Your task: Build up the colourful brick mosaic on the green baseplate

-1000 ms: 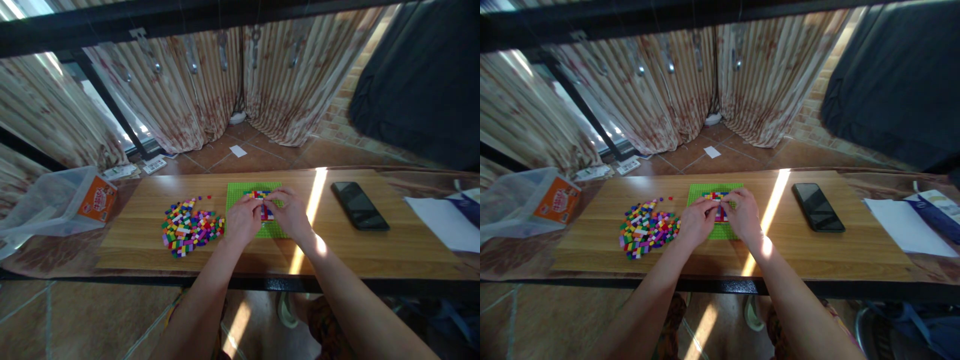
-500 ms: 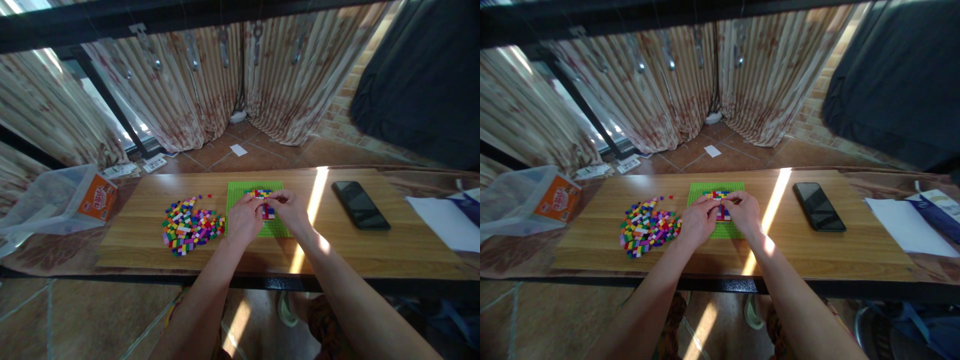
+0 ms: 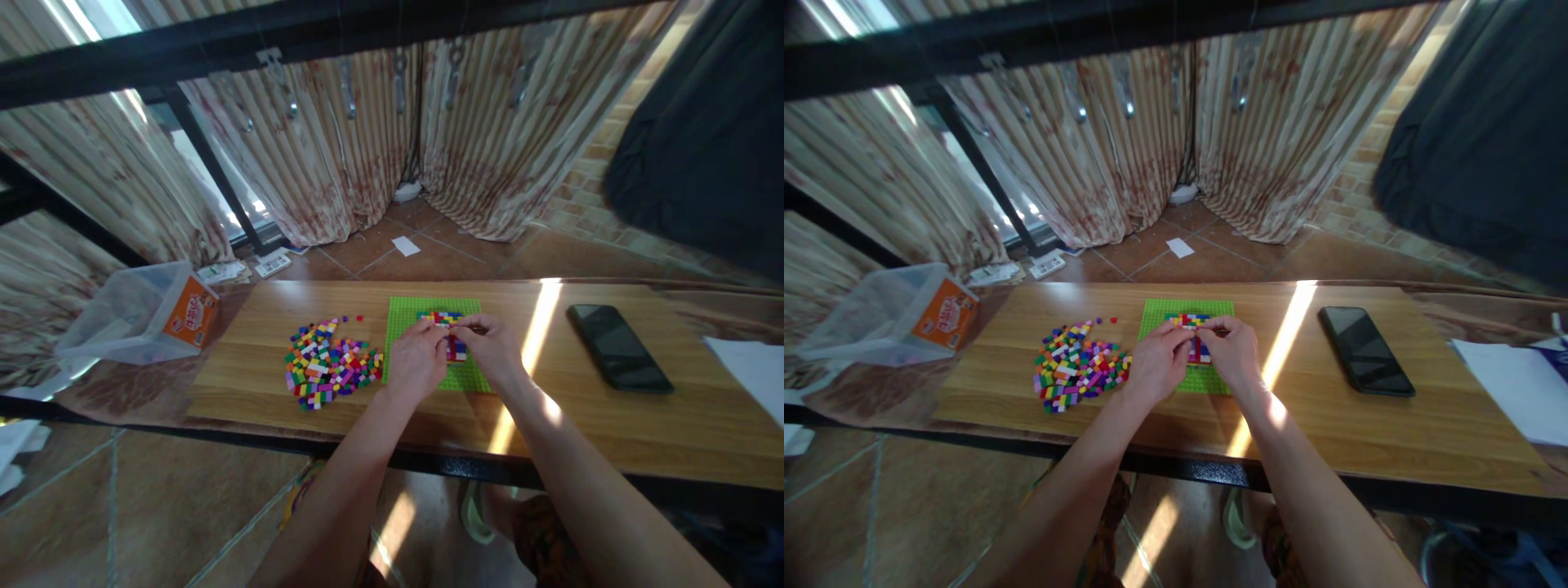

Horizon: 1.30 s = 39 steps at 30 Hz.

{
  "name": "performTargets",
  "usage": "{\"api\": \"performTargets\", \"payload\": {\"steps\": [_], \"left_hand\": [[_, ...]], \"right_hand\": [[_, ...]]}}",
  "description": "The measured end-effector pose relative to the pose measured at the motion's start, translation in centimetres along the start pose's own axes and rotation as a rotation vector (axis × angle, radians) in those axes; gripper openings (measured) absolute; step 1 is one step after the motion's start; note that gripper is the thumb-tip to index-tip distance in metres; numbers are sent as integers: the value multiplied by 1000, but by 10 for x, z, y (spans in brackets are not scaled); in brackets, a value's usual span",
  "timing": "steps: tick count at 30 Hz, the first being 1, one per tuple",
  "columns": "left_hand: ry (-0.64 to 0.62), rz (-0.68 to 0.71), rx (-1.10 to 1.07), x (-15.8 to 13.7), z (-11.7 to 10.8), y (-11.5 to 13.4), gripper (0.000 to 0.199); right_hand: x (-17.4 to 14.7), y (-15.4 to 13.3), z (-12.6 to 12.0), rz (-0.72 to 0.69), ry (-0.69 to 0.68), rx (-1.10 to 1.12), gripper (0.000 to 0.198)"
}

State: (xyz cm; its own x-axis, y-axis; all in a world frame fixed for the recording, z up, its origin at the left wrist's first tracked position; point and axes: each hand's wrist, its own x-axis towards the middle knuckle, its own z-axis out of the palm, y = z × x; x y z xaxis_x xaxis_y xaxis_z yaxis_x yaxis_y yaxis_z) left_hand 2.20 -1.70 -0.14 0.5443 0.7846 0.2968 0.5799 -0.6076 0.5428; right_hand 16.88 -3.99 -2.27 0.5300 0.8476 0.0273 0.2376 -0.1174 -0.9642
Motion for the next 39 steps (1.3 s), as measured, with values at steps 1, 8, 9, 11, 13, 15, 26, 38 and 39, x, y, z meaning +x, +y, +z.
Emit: {"api": "performTargets", "payload": {"steps": [1, 8, 9, 11, 13, 15, 26, 38, 39], "left_hand": [[16, -13, -21, 0, -2, -2, 24], [-8, -151, -60, -5, -54, -46, 17], [-42, -174, -40, -6, -61, -53, 16], [-102, -201, 6, -11, -71, -65, 15], [-173, -208, 48, -15, -75, -73, 16], [-230, -214, 91, -17, -75, -76, 20], [-302, -301, 292, -13, -68, -63, 23], [33, -184, -81, 2, -48, -51, 28], [51, -157, -120, 4, -43, -45, 27]], "right_hand": [[0, 0, -1, 3, -1, 1, 22], [-1, -5, -13, -50, 19, -32, 29], [0, -6, -15, -55, 31, -30, 28], [1, -9, -19, -53, 59, -11, 28], [2, -11, -20, -54, 72, 11, 28], [2, -11, -20, -62, 69, 26, 27], [0, -10, -20, -50, 37, 16, 27], [-1, -13, -18, -56, 32, 35, 27], [-1, -12, -17, -60, 26, 36, 26]]}}
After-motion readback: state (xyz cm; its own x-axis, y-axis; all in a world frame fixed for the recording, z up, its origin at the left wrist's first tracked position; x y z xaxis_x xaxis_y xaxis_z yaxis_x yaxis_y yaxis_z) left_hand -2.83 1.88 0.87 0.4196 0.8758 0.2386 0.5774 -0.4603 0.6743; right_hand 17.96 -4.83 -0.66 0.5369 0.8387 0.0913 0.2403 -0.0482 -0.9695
